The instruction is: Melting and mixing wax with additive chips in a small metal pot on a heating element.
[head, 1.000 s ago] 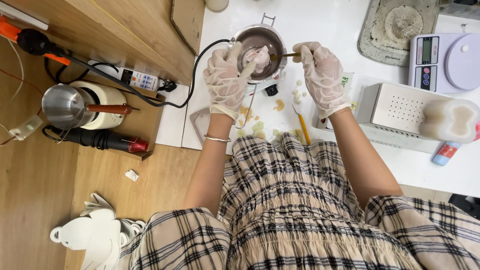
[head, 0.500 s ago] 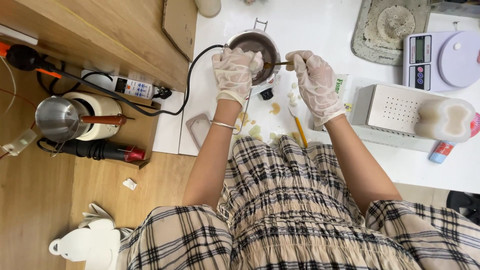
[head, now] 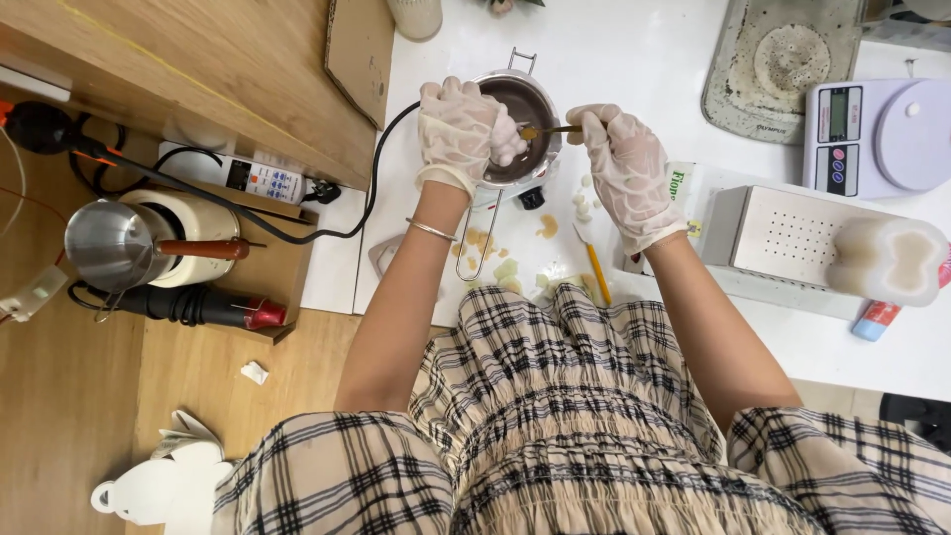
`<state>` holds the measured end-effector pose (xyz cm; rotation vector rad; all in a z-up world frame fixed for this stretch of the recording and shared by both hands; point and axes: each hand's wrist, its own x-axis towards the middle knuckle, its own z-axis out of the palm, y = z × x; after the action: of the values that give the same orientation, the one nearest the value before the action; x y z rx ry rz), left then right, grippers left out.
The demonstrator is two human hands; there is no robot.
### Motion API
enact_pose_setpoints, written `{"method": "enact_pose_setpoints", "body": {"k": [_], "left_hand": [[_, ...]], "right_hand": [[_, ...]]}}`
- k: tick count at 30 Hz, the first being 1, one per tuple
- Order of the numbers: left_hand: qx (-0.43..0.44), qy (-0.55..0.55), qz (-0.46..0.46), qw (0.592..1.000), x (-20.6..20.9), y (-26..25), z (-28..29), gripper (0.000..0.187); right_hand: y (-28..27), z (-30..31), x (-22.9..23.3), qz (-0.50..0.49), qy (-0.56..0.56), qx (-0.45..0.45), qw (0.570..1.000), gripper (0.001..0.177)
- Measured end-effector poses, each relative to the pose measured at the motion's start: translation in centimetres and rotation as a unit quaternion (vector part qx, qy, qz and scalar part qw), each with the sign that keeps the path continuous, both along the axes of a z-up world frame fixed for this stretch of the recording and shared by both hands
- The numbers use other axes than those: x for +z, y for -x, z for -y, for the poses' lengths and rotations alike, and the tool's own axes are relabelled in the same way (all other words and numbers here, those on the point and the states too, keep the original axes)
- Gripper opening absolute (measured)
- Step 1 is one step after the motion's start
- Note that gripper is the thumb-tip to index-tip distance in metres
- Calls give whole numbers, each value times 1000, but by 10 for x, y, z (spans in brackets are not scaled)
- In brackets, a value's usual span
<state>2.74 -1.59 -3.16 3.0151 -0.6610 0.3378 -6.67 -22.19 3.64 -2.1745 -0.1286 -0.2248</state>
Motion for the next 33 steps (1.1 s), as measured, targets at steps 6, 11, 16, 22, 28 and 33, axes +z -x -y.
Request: {"method": "enact_pose_setpoints", "body": {"k": [6, 11, 16, 22, 28, 33], "left_hand": [[5, -22, -23, 999, 5, 0, 3, 12], [2, -7, 16, 1000, -10, -7, 4, 15], [-18, 26, 35, 999, 16, 3, 2, 40], [-10, 65, 42, 997, 11, 10, -11, 15], [-31, 150, 71, 986, 27, 16, -25, 6], [31, 9, 75, 997, 40, 16, -20, 16]], "right_hand": [[-1, -2, -1, -2, 14, 2, 1000, 25], [5, -5, 12, -27, -2, -16, 1000, 25], [10, 2, 10, -12, -10, -27, 1000, 25], [12, 6, 8, 1, -34, -39, 999, 25], [12, 1, 10, -8, -30, -33, 999, 25], [14, 1, 15, 2, -27, -33, 999, 27]]}}
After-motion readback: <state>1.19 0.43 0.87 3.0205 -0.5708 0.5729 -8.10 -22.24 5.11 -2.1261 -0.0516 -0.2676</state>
